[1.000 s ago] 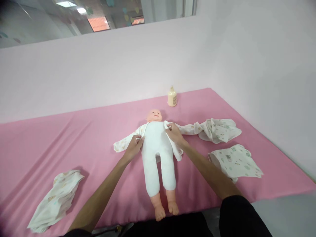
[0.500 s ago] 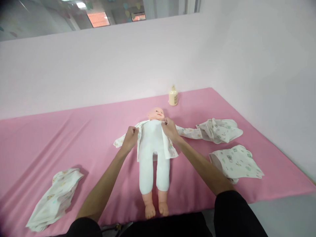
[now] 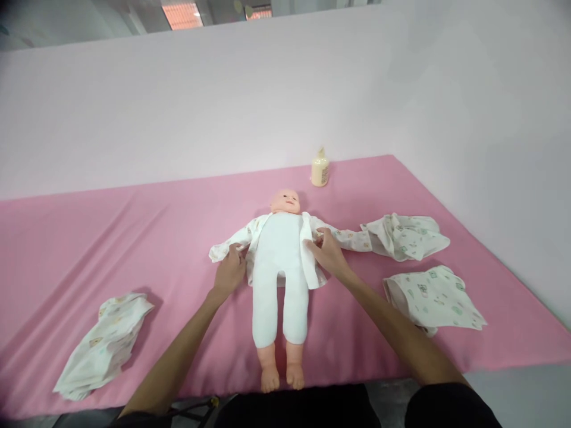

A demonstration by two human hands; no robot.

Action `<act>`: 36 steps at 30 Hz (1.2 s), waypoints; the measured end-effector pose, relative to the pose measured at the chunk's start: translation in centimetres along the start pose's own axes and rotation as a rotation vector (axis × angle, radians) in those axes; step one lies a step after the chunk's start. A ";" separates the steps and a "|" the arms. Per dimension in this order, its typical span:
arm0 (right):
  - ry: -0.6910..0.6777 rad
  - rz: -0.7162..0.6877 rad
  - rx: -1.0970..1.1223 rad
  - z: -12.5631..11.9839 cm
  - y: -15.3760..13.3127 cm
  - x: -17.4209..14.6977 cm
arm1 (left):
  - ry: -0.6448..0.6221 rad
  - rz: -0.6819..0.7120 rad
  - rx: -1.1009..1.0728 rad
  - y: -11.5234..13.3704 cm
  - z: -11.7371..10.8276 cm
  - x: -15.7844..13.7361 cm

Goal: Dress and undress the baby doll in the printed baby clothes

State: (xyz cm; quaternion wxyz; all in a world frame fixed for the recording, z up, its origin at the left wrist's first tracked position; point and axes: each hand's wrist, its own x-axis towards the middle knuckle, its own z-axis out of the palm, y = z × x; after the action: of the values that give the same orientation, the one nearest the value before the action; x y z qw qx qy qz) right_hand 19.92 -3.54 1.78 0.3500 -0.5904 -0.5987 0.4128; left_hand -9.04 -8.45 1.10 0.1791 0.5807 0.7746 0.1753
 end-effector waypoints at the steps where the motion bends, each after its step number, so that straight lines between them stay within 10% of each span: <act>1: 0.001 0.008 -0.005 -0.1 0.2 -0.2 | 0.044 -0.014 0.042 0.1 -0.1 -0.2; 5: 0.009 0.008 -0.043 -0.3 0.7 -0.6 | 0.240 0.105 0.035 1.6 -0.4 -2.1; 14: -0.010 -0.020 0.022 0.1 0.8 -1.1 | -0.205 0.282 -0.024 0.3 -0.1 -3.8; 22: 0.026 0.025 0.059 0.5 1.0 -1.3 | -0.086 0.377 0.241 -0.7 2.0 -3.8; 29: -0.195 0.123 0.305 -0.2 -0.2 -2.4 | 0.179 0.021 -0.503 0.0 -1.2 -4.8; 36: -0.124 -0.012 0.280 0.2 -3.4 -1.8 | 0.222 0.101 -0.835 4.3 -2.0 -7.3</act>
State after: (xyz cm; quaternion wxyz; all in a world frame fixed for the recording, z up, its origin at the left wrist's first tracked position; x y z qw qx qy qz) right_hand 18.43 -5.26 4.93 0.3935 -0.5058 -0.5593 0.5258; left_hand -4.45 -14.48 5.42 0.3056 0.4731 0.6224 0.5435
